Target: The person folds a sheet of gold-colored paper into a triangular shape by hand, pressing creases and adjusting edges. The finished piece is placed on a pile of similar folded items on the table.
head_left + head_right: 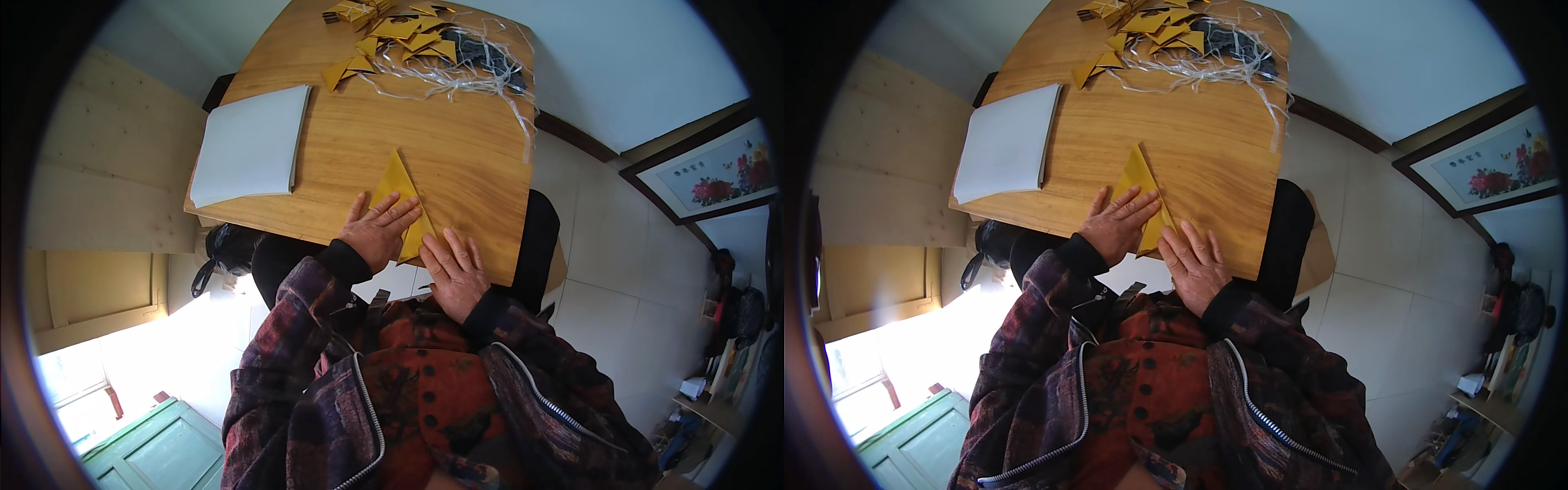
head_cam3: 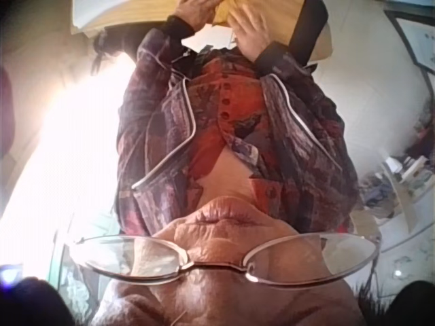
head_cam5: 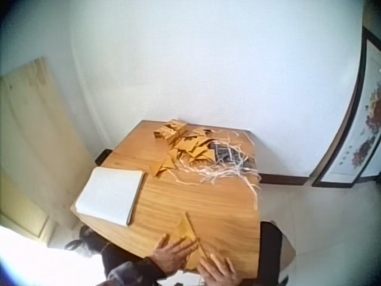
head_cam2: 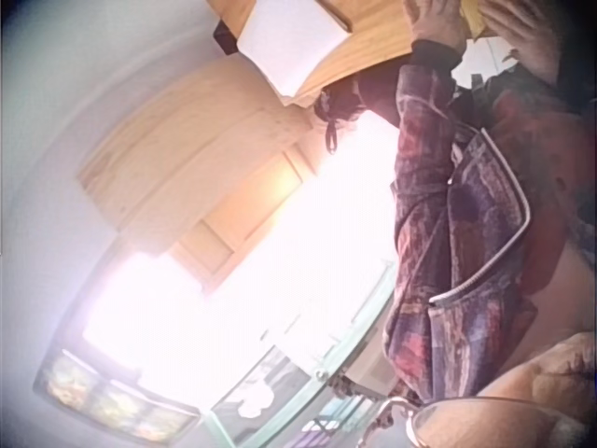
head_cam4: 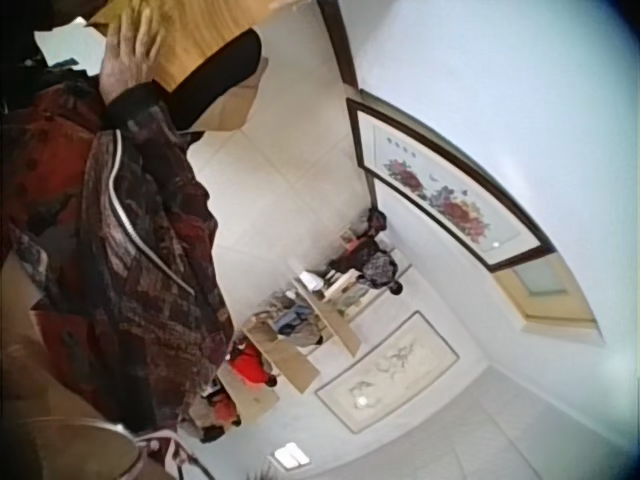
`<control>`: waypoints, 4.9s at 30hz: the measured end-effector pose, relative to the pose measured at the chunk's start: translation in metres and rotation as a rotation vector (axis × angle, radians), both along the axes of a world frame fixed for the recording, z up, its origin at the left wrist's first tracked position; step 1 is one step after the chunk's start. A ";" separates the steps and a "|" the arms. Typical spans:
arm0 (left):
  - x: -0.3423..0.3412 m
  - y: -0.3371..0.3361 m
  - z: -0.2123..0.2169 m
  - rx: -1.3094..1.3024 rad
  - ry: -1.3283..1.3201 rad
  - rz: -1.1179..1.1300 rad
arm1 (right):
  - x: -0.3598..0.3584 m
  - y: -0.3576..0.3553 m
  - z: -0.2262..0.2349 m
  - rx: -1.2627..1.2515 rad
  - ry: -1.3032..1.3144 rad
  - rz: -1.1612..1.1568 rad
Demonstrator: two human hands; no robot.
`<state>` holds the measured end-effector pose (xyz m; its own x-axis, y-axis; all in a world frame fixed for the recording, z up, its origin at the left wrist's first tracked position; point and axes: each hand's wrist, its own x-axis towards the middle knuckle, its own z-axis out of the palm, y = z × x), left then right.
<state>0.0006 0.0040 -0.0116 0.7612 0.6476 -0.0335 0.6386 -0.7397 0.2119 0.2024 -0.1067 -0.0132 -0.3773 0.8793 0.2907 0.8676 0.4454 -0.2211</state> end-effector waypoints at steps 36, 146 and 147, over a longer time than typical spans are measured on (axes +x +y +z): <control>-0.001 -0.002 -0.002 -0.035 -0.054 0.008 | 0.003 0.056 0.037 -0.551 0.101 -0.337; 0.017 -0.058 0.068 -0.552 -0.813 0.414 | 0.003 0.023 0.036 -0.505 1.416 -0.051; 0.020 -0.066 0.063 -0.761 -0.988 0.412 | -0.002 0.020 0.036 -0.512 1.423 -0.053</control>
